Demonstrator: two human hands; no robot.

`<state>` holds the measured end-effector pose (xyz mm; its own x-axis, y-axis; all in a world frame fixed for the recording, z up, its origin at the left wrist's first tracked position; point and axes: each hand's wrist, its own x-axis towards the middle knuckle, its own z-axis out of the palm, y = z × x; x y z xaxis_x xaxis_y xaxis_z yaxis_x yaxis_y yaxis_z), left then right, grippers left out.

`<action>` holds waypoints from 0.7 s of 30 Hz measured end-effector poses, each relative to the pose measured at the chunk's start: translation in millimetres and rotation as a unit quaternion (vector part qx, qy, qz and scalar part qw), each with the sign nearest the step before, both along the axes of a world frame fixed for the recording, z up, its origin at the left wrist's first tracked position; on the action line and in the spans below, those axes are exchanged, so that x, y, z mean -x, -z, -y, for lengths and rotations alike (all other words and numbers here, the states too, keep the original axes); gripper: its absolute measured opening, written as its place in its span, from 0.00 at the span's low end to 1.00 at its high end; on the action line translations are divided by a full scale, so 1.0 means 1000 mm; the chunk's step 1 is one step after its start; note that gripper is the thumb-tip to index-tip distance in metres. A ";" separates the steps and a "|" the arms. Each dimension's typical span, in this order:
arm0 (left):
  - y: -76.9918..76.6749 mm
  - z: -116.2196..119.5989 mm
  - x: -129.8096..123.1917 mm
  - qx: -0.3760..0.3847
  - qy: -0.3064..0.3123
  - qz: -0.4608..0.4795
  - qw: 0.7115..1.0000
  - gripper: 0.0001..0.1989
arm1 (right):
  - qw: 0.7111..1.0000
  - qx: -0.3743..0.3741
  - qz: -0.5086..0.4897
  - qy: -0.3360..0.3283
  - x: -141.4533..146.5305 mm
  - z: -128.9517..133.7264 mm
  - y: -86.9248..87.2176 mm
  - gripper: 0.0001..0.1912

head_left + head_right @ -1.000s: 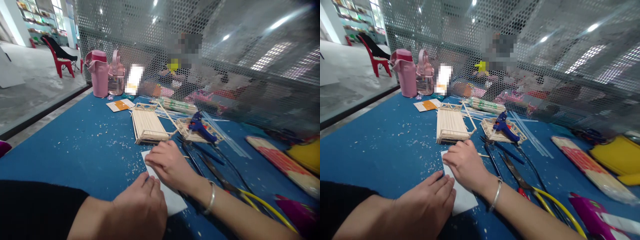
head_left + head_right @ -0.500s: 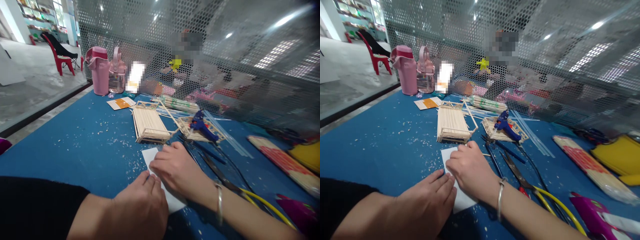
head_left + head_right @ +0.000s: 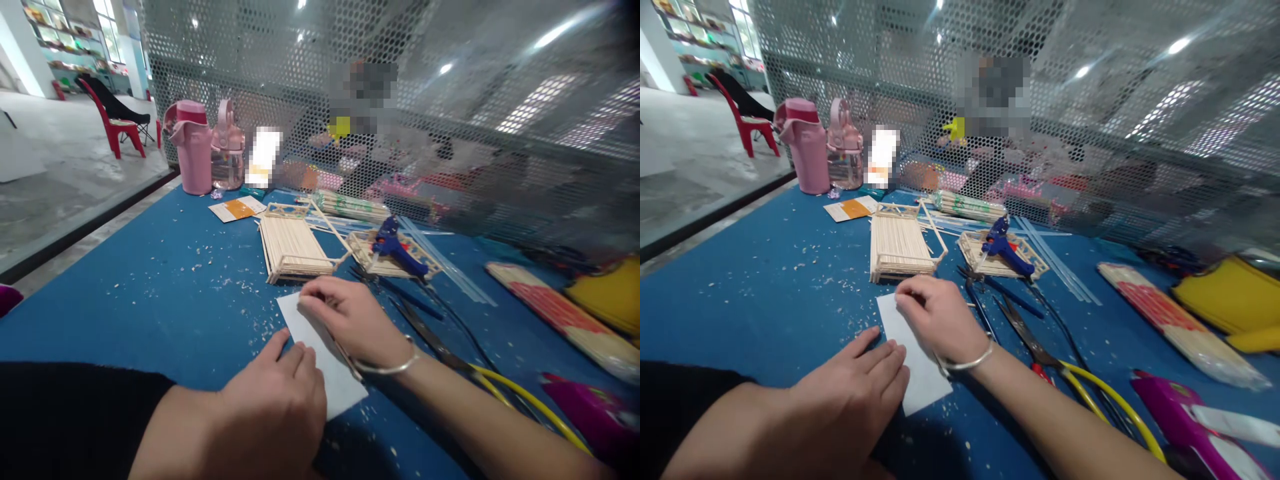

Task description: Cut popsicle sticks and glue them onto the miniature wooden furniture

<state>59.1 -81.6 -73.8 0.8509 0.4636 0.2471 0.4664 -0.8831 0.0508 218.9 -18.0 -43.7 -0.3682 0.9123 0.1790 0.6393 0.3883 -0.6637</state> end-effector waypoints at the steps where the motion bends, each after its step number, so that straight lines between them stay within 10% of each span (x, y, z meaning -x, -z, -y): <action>1: -0.002 -0.002 0.001 0.019 0.001 0.010 1.000 0.30 | 0.991 0.086 -0.096 0.030 -0.002 0.001 -0.004 0.07; 5: -0.008 -0.011 0.004 0.075 -0.014 0.049 0.996 0.25 | 0.872 0.304 -0.377 0.073 -0.011 0.016 -0.013 0.14; 8: -0.011 -0.019 0.007 0.120 -0.023 0.102 0.987 0.16 | 0.846 0.316 -0.427 0.045 -0.014 0.025 -0.009 0.15; 14: -0.017 -0.031 0.006 0.306 -0.118 0.347 0.879 0.10 | 0.936 0.179 -0.303 0.016 -0.014 0.032 0.004 0.10; 21: -0.017 -0.033 0.003 0.460 -0.123 0.362 0.802 0.10 | 0.988 -0.109 -0.105 -0.013 -0.012 0.046 0.004 0.10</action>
<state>56.1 -49.1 -56.8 0.4936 0.8649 0.0914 0.1758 -0.2022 0.9634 230.5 -64.1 -48.1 -0.3252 0.8348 0.4443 0.4845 0.5506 -0.6798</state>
